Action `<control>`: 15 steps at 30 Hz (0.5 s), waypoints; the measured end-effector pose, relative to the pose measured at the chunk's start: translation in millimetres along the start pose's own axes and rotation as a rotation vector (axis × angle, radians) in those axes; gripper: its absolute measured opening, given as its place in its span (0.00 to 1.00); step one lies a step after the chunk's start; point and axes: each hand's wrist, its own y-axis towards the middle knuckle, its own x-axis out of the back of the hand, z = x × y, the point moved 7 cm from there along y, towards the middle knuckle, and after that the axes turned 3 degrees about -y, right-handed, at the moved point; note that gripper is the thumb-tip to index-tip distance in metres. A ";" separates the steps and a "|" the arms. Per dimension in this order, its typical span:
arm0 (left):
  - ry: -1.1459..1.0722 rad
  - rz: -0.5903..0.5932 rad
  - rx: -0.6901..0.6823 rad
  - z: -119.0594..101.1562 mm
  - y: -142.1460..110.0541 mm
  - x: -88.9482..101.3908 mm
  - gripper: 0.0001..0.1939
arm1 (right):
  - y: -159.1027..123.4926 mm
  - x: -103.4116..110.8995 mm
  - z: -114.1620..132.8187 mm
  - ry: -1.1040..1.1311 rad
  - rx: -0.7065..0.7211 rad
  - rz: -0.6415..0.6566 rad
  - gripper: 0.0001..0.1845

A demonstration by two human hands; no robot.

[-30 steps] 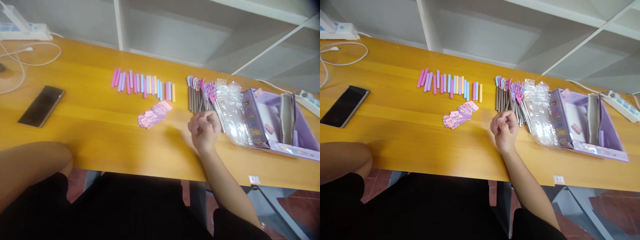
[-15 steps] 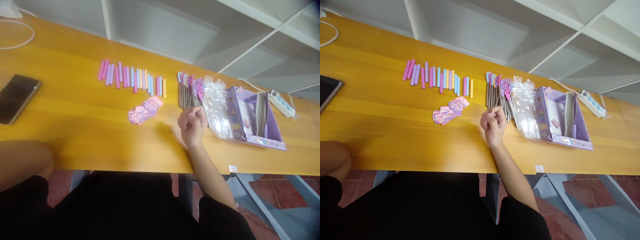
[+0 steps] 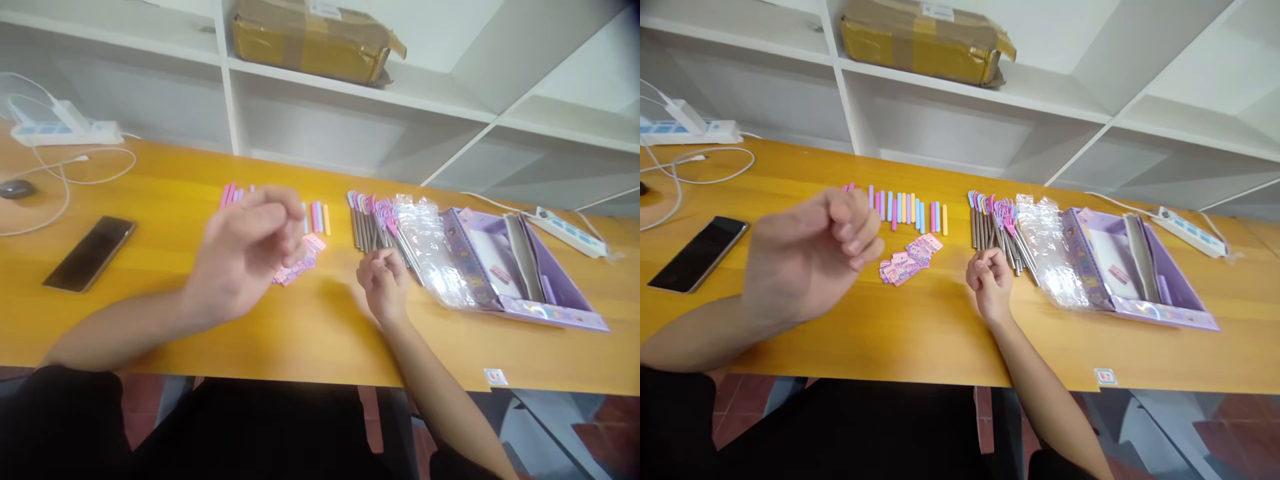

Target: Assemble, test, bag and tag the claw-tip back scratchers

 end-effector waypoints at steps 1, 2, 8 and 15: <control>0.014 0.003 0.015 5.5 -0.9 -0.1 0.10 | 0.0 0.4 0.1 -0.006 -0.003 -0.001 0.18; 0.040 -0.012 0.024 10.7 -2.5 1.1 0.12 | 0.1 0.9 0.2 -0.012 -0.006 -0.003 0.18; 0.166 -0.039 0.045 25.8 -11.1 0.6 0.18 | 0.2 1.2 1.2 -0.004 -0.010 0.005 0.18; 0.163 0.001 -0.008 8.2 -11.1 -7.0 0.23 | 0.3 1.9 2.5 -0.025 -0.016 -0.012 0.20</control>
